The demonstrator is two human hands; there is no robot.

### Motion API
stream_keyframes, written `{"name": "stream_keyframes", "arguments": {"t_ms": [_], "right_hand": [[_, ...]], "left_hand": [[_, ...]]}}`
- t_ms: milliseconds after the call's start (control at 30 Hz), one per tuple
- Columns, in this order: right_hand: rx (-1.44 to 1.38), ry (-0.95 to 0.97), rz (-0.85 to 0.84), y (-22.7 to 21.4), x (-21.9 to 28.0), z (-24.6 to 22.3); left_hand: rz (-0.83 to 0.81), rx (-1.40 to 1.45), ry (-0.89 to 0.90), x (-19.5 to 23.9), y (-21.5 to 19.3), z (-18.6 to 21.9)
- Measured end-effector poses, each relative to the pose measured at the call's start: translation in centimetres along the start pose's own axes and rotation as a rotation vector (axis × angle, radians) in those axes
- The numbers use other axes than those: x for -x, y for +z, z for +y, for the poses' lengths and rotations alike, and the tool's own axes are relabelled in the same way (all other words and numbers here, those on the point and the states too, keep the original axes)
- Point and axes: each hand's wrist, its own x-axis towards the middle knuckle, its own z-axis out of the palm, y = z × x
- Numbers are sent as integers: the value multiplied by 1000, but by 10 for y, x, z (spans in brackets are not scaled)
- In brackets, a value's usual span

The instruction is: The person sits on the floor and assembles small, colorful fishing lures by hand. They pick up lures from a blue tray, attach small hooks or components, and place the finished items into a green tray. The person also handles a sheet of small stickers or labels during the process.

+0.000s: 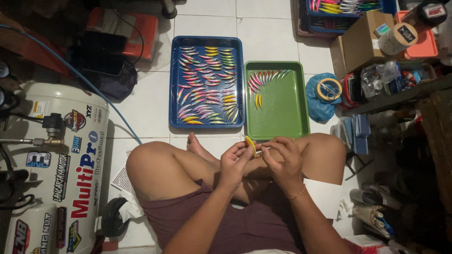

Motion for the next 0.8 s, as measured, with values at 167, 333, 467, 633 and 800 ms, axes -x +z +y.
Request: {"name": "stream_keyframes", "arguments": {"t_ms": [167, 333, 467, 633, 800], "right_hand": [[135, -108, -56, -2, 1, 7], [22, 50, -47, 0, -1, 0], [-159, 243, -12, 1, -10, -19], [-167, 237, -33, 7, -12, -28], [-147, 215, -29, 8, -14, -30]], "left_hand": [[19, -57, 32, 0, 4, 4], [60, -193, 74, 0, 5, -6], [17, -315, 132, 1, 3, -11], [1, -380, 159, 2, -2, -9], [-36, -401, 224, 2, -6, -10]]}}
